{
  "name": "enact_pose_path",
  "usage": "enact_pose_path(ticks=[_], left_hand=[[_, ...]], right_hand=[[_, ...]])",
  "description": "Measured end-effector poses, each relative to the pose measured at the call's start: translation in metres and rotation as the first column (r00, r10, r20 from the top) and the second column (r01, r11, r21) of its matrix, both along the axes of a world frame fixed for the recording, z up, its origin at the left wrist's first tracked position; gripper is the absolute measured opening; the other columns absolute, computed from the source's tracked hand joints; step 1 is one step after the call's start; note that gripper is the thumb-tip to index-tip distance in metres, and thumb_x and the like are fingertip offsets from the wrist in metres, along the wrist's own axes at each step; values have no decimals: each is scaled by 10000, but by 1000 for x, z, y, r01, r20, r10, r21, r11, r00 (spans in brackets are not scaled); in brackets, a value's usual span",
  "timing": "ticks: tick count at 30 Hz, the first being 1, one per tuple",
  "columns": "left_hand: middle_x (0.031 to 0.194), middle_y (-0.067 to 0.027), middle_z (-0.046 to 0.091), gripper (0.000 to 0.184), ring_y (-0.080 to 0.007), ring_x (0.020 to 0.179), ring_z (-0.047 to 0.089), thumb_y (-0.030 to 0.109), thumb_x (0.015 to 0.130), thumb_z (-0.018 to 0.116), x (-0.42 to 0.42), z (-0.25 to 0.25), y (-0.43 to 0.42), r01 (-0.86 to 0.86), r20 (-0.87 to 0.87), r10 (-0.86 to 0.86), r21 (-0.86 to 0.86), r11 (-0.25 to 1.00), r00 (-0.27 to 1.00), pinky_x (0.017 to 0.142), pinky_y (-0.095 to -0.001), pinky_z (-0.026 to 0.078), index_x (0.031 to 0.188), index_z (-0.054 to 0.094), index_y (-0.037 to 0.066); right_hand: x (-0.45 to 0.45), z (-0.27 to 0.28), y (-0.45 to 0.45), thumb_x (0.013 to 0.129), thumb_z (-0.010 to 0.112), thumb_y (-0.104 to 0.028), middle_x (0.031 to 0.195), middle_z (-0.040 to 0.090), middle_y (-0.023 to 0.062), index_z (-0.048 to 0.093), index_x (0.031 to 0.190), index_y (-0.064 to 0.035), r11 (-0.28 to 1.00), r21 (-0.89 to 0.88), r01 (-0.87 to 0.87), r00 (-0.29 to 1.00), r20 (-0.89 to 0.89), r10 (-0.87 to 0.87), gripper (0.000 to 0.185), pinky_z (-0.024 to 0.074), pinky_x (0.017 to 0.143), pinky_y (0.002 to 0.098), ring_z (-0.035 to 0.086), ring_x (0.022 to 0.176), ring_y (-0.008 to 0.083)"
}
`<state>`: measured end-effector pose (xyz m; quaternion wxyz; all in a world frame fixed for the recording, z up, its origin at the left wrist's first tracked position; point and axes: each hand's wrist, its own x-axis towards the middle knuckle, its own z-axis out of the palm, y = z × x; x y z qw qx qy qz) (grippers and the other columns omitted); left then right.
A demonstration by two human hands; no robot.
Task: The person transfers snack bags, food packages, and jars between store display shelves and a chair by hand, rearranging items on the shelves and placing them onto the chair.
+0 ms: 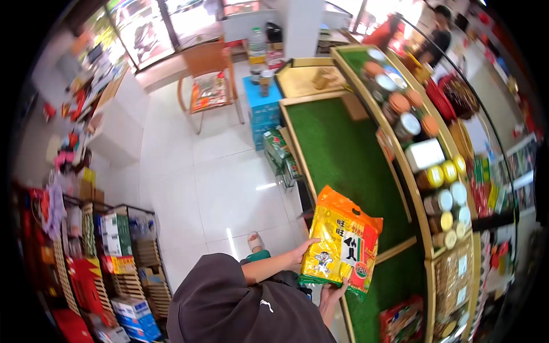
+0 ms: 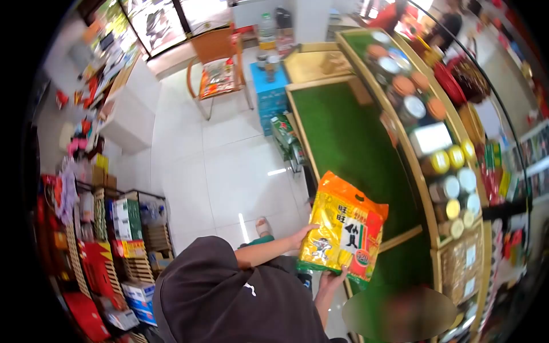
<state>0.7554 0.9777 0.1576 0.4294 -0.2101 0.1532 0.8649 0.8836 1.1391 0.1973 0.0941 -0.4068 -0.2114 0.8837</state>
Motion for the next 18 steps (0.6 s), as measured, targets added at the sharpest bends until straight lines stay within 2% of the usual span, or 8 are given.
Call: enact_pose_path(ticks=[1,4,5,8,11,14,16,18], left_hand=[[1069,-143,604,531,-239,917,608,378,805,571,-6,-2,-18,-27,16,27,0,1000,1000,822,-365,496,1182,486,14],[1076,-142,598,519,-237,924,607,364,807,571,-20,-4,-82,-151,12,151,-10,989,988,821,-359,496,1180,479,16],[1081,-140,595,518,-240,925,606,365,805,570,-24,-5,-107,-210,-6,210,-40,977,978,823,-362,495,1177,481,17],[1086,-141,592,514,-248,919,604,371,810,555,-26,-5,-170,-366,2,367,-49,929,930,829,-371,488,1176,482,18],[1097,-135,590,489,-254,944,592,360,823,531,-16,-2,-231,-483,-4,484,-83,872,875,847,-377,474,1175,488,23],[1118,-129,584,478,-266,994,567,352,832,511,1,-3,-282,-724,43,731,-108,681,681,890,-388,445,1184,486,29],[1127,-129,580,481,-270,1010,559,351,836,502,10,-17,-305,-793,11,801,-141,593,598,901,-392,436,1193,480,29],[1156,-138,561,498,-287,1032,547,360,843,481,10,-19,-331,-865,3,873,-127,485,488,909,-403,431,1212,460,26]], right_hand=[[-15,6,-17,707,660,-258,1006,592,8,547,1066,-110,999,14,-35,999,31,35,404,442,646,238,556,833,146],[-51,10,-73,721,651,-286,987,608,9,563,1056,-124,988,56,-144,989,31,142,382,434,651,260,559,839,155],[-62,2,-87,732,632,-236,1050,591,65,521,1123,-65,981,14,-195,981,-12,195,441,470,761,329,563,917,215],[-98,8,-136,743,611,-247,1071,585,71,526,1121,-96,918,-8,-397,918,16,397,416,432,836,387,538,979,238],[-137,13,-190,760,573,-316,1121,573,78,483,1171,-62,756,42,-653,756,-28,654,492,400,882,359,525,1027,224],[-170,8,-242,771,567,-293,1122,566,75,477,1154,-55,605,72,-793,604,-37,796,460,395,838,346,531,987,220],[-190,6,-275,772,580,-268,1101,563,68,468,1148,-84,453,75,-888,455,11,891,433,393,779,334,525,959,221],[-205,5,-310,770,584,-272,1093,563,72,465,1150,-91,376,82,-923,377,-13,926,438,388,801,342,519,974,225]])
